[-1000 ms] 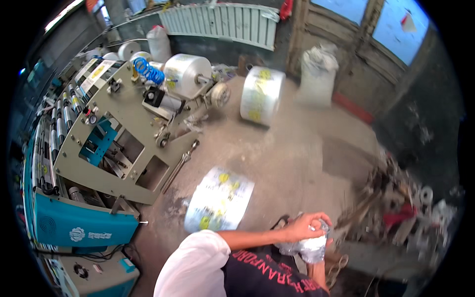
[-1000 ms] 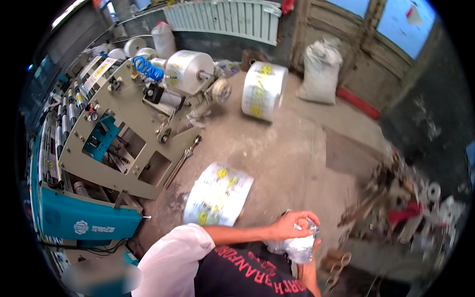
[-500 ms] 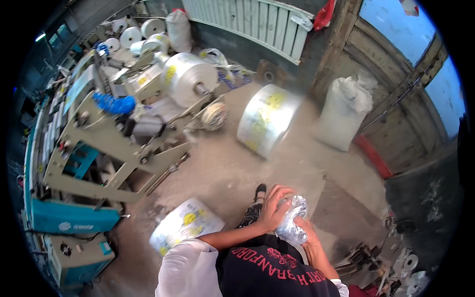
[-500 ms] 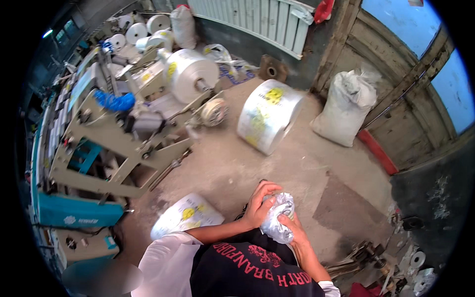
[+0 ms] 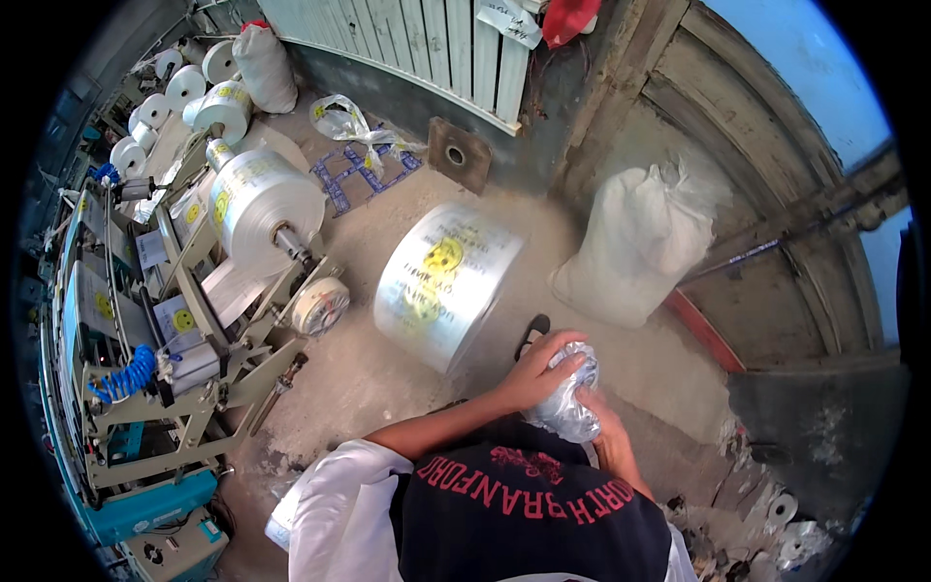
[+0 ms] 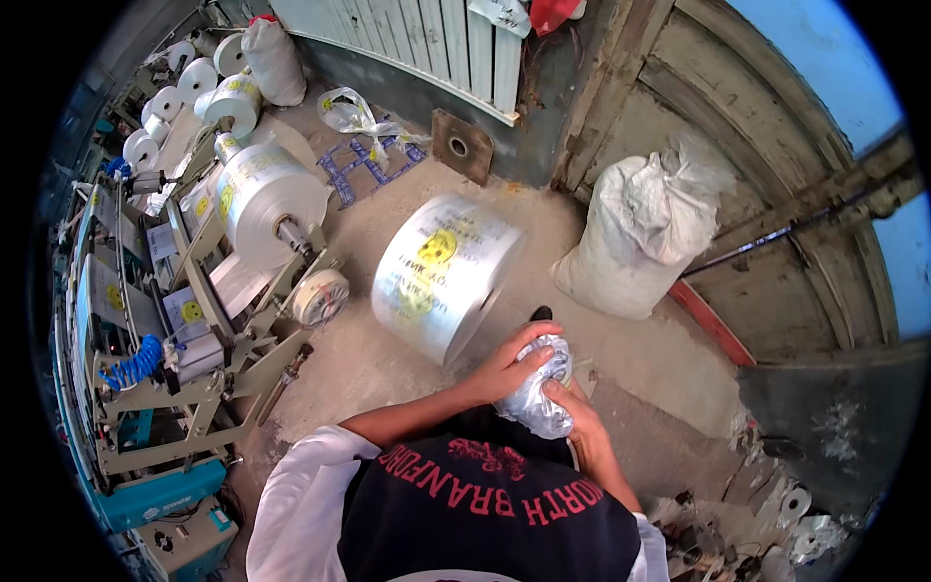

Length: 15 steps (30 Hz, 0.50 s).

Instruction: The person operates an extrusion and cutting machine, pressing control buttons and clearing plastic bags and scrap from the moving rollers by hand.

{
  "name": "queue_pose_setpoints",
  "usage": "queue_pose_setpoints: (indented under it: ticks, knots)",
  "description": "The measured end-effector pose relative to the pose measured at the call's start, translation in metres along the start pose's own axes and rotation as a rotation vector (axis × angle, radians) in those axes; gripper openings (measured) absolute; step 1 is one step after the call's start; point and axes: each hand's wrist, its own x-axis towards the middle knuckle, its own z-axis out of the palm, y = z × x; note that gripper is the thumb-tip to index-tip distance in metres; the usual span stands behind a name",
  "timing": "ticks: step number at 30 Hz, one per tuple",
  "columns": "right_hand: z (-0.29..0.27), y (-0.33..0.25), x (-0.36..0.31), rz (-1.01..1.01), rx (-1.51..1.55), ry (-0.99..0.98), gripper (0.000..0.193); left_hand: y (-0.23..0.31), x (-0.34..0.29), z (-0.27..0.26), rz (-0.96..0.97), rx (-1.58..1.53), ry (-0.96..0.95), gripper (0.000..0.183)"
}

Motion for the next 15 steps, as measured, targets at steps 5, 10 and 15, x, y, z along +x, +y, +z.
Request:
queue_pose_setpoints:
  ticks: [5,10,15]
  knots:
    - [-0.006,-0.110,0.067,-0.027,-0.053,-0.140,0.069,-0.001,0.102,-0.017,0.070,0.244,0.064,0.036]
    - [-0.014,-0.186,0.111,-0.048,-0.248,-0.180,0.059,0.001,0.159,-0.019,-0.050,-0.010,0.141,0.041]
    - [-0.075,-0.234,0.141,-0.166,-0.022,0.161,0.046,0.003,0.208,-0.031,-0.030,0.209,0.189,0.048]
